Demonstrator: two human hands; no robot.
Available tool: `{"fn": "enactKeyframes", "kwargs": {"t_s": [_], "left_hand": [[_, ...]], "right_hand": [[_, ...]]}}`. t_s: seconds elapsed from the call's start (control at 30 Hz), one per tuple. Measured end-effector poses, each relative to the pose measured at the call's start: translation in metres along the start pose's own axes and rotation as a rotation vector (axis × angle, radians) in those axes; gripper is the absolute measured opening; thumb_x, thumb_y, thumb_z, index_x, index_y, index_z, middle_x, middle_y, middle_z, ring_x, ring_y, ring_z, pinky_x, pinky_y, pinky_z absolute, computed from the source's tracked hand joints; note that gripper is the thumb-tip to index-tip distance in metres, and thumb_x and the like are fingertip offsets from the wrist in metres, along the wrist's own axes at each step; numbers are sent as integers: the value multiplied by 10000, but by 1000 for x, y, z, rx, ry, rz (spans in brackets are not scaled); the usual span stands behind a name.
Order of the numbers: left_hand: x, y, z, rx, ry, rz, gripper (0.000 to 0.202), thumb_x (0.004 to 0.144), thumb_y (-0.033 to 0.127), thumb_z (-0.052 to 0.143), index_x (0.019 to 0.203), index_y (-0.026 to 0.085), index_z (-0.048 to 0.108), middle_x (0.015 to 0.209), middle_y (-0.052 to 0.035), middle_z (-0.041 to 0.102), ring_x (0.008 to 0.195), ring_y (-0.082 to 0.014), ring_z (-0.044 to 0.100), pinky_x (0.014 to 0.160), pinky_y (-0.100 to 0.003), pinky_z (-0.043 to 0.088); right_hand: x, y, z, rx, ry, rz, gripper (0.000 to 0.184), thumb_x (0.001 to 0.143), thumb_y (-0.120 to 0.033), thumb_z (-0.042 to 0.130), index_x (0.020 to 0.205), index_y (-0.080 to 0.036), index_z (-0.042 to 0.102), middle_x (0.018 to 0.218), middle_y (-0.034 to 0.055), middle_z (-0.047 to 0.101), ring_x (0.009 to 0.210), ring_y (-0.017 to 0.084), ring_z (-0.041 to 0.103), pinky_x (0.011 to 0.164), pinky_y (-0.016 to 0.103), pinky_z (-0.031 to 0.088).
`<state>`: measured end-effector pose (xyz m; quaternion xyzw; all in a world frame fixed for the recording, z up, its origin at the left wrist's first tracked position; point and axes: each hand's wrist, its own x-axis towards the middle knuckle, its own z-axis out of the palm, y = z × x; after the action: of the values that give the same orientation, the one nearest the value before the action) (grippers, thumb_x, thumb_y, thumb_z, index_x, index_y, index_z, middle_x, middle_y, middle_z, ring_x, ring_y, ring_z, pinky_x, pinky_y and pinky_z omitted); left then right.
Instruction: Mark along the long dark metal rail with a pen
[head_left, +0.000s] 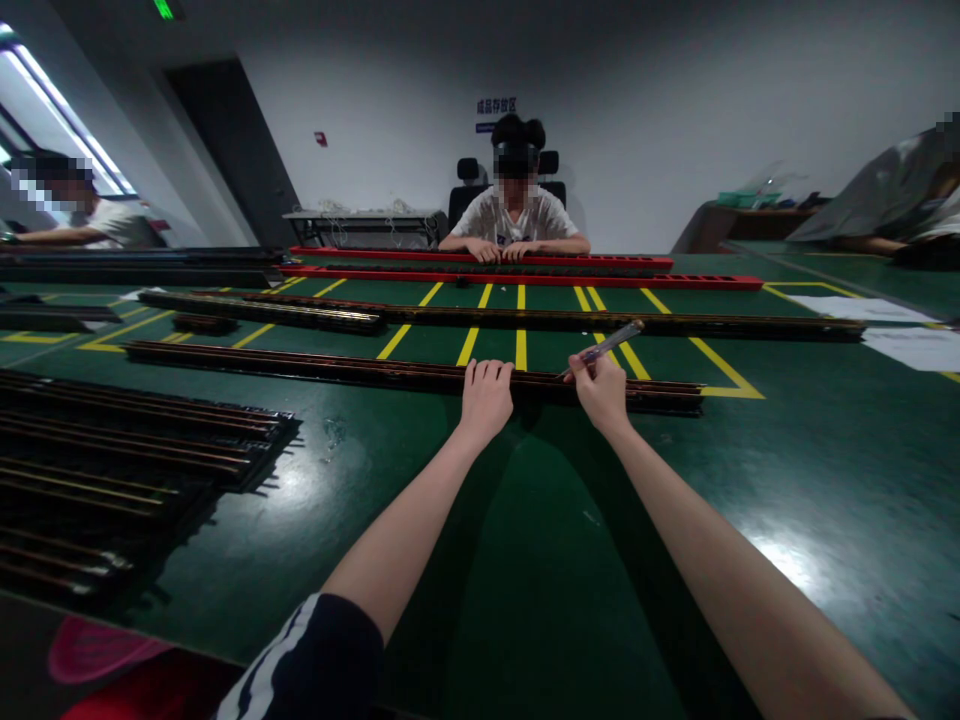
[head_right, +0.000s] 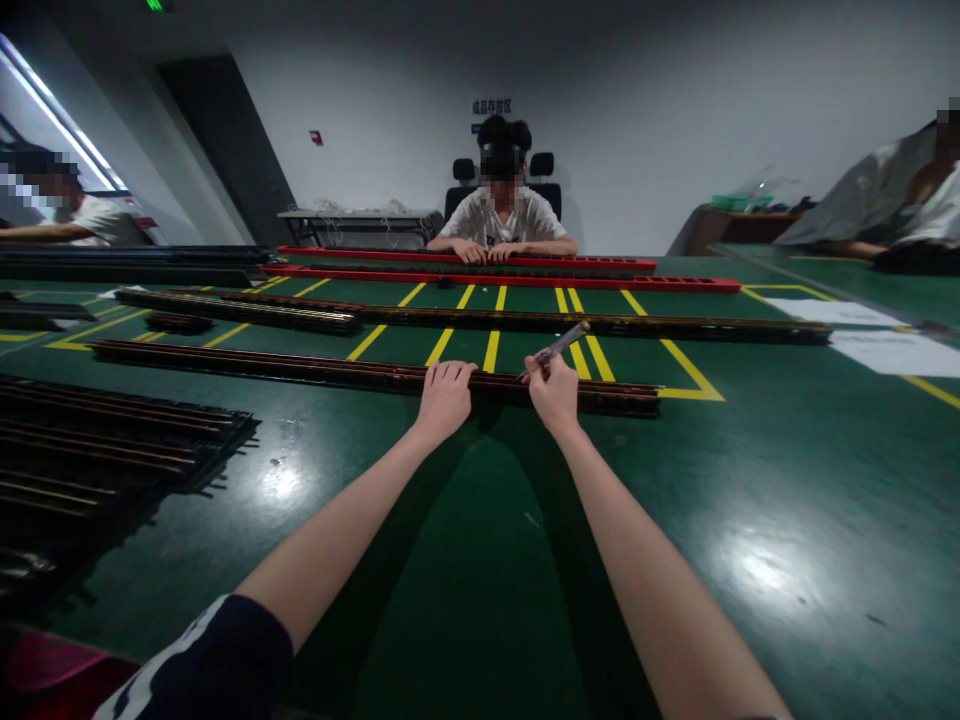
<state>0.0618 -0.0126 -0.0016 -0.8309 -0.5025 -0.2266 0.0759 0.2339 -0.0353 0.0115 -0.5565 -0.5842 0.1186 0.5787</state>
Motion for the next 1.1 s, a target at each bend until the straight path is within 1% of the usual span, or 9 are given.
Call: {"fn": "enactKeyframes", "kwargs": {"t_s": [0.13, 0.33, 0.5, 0.57, 0.73, 0.87, 1.1], "left_hand": [[0, -1, 0, -10, 13, -6, 410, 865, 90, 353, 1220, 158, 547, 1228, -89, 599, 1208, -228, 486, 1121, -449, 282], [1, -3, 4, -26, 56, -42, 435, 824, 33, 366, 1189, 159, 566, 1189, -81, 616, 1187, -226, 495, 1116, -447, 283], [1, -4, 5, -54, 57, -36, 439, 819, 27, 369, 1176, 183, 572, 1191, -80, 617, 1192, -228, 496, 1108, -474, 289], [1, -4, 4, -61, 47, -39, 435, 826, 30, 361, 1179, 172, 573, 1191, -80, 617, 1196, -228, 495, 1115, -470, 279], [1, -2, 0, -67, 21, -43, 422, 831, 35, 367, 1188, 131, 571, 1203, -98, 612, 1209, -232, 485, 1132, -455, 256], [1, -2, 0, -57, 17, -47, 435, 821, 28, 372, 1186, 160, 566, 1202, -82, 613, 1203, -223, 489, 1129, -460, 260], [0, -4, 3, -86, 73, -57, 427, 806, 22, 381, 1153, 163, 586, 1179, -89, 623, 1194, -233, 498, 1120, -479, 270]], "right_hand": [[0, 1, 0, -4, -5, 4, 490, 773, -680, 469, 774, -193, 520, 658, 71, 634, 568, 211, 610, 522, 346, 494], [0, 2, 1, -37, 11, 3, 479, 788, -661, 467, 763, -185, 521, 616, 67, 627, 560, 215, 615, 528, 342, 488], [1, 3, -1, -59, 43, 5, 470, 805, -649, 448, 750, -187, 517, 617, 65, 623, 545, 204, 604, 506, 326, 476], [1, 3, -2, -63, 51, 5, 466, 808, -645, 448, 751, -188, 515, 620, 62, 621, 547, 199, 604, 509, 321, 475], [0, 4, -2, -58, 9, -4, 481, 799, -659, 450, 760, -185, 523, 620, 60, 617, 546, 196, 601, 510, 320, 475], [0, 4, -1, -63, 15, -11, 487, 796, -666, 450, 755, -187, 526, 622, 61, 618, 544, 197, 600, 516, 325, 479], [0, 5, 0, -53, -6, -30, 433, 811, -615, 484, 762, -188, 538, 636, 60, 632, 578, 202, 623, 566, 343, 506]]}}
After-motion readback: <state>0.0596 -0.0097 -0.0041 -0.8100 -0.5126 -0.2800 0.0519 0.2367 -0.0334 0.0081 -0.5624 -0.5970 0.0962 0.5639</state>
